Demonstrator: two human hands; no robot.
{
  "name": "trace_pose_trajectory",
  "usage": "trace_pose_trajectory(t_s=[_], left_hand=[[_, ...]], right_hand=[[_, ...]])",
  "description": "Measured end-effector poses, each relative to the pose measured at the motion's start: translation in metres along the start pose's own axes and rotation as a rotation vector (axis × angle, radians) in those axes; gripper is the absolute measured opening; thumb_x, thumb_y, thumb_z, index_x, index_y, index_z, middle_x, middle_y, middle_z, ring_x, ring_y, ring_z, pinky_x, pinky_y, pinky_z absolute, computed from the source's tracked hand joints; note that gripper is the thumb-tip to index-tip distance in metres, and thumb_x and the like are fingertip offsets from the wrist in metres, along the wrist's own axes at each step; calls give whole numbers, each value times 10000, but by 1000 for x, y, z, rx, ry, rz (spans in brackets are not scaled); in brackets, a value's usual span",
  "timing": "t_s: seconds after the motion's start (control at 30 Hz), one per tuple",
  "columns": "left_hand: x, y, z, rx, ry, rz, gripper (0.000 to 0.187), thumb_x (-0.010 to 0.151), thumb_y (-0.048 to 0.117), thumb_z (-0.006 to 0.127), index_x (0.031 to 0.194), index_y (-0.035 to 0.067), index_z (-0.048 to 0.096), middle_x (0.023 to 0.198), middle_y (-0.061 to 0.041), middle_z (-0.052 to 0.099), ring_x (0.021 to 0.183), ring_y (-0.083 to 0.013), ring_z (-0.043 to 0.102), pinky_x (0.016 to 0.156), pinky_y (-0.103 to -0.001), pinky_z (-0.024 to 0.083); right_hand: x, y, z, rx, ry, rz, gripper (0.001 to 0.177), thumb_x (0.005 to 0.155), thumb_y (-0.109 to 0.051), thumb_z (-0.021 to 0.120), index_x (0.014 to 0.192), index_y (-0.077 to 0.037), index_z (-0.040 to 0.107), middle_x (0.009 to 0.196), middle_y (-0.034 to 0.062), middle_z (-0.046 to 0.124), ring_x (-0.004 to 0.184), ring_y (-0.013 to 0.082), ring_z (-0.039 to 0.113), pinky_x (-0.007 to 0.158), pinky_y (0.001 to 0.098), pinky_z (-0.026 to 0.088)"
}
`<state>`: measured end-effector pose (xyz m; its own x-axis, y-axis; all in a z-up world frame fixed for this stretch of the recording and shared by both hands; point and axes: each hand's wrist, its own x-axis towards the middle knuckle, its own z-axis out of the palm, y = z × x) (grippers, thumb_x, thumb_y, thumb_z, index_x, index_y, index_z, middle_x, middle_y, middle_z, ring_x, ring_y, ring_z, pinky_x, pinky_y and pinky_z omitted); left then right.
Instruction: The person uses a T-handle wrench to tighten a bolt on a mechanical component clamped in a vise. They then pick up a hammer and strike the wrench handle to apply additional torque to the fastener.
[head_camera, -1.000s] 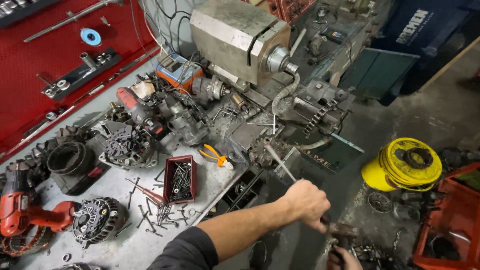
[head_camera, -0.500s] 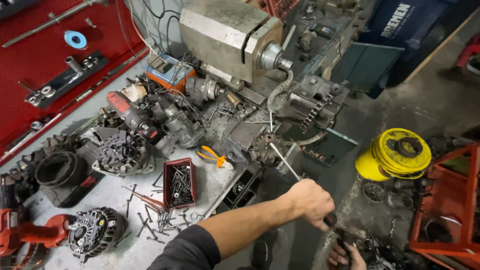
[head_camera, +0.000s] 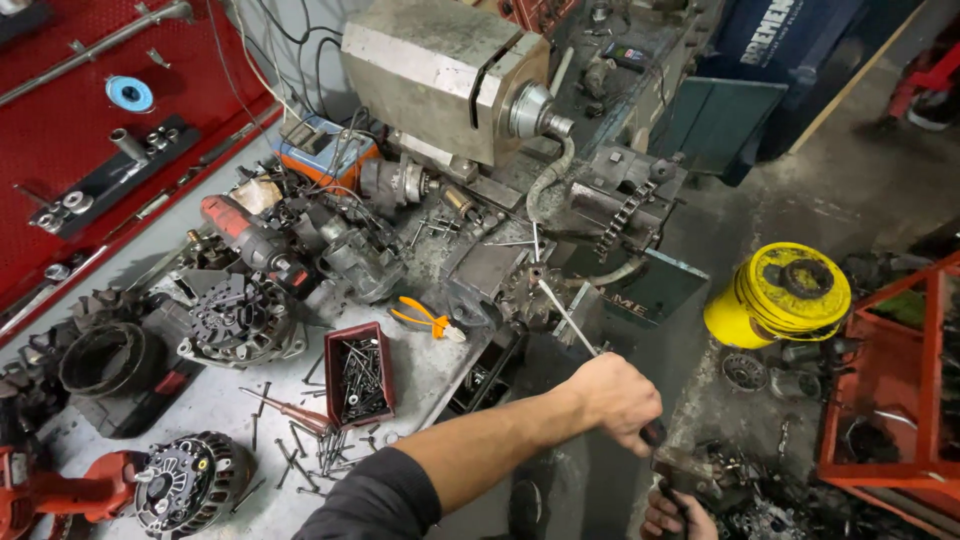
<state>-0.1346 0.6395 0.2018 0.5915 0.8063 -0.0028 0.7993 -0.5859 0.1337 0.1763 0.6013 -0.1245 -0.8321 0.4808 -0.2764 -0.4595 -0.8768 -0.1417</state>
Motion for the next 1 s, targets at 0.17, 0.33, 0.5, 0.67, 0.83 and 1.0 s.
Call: trace_pose_trajectory(t_s=[0.17, 0.33, 0.5, 0.67, 0.83, 1.0], left_hand=[[-1, -4, -2, -3, -7, 28, 552, 622, 678, 756, 755, 143, 763, 749, -45, 748, 740, -296, 744, 610, -446, 585], [2, -12, 21, 31, -40, 27, 148, 730, 303, 701, 782, 180, 763, 815, -20, 764, 789, -278, 756, 628, -456, 594], [-6, -9, 8, 91, -131, -4, 109, 726, 245, 699, 770, 167, 761, 812, -39, 764, 789, -281, 755, 637, -454, 590], [-10, -3, 16, 135, -215, 83, 73, 734, 212, 711, 752, 168, 766, 821, -50, 759, 787, -272, 756, 619, -443, 593], [-12, -19, 19, 160, -51, 84, 150, 785, 270, 718, 738, 131, 746, 768, -95, 754, 724, -303, 744, 616, -439, 572], [-20, -22, 15, 102, -108, 94, 192, 798, 293, 723, 725, 115, 735, 757, -109, 747, 710, -317, 741, 591, -451, 568]], right_hand=[[2, 9, 46, -19, -79, -3, 204, 1038, -315, 517, 1205, -206, 562, 734, -46, 464, 567, 85, 426, 630, 325, 401], [-2, 48, 222, -43, 753, -386, 419, 967, -480, 375, 1247, -196, 506, 996, 25, 613, 774, 157, 557, 682, 335, 441], [-16, 28, 136, 151, 254, -257, 338, 960, -477, 510, 1038, -148, 517, 886, 27, 521, 800, 169, 516, 731, 360, 481], [-39, 54, 112, 158, 397, -311, 270, 868, -491, 552, 918, -228, 581, 703, -18, 471, 578, 143, 462, 497, 322, 389], [-10, 105, 136, 311, 171, -293, 549, 956, -634, 543, 841, -98, 499, 680, -10, 450, 641, 154, 496, 600, 316, 439], [3, 133, 229, 383, 485, -400, 531, 932, -618, 428, 948, -98, 531, 759, -32, 467, 655, 116, 496, 618, 282, 432]])
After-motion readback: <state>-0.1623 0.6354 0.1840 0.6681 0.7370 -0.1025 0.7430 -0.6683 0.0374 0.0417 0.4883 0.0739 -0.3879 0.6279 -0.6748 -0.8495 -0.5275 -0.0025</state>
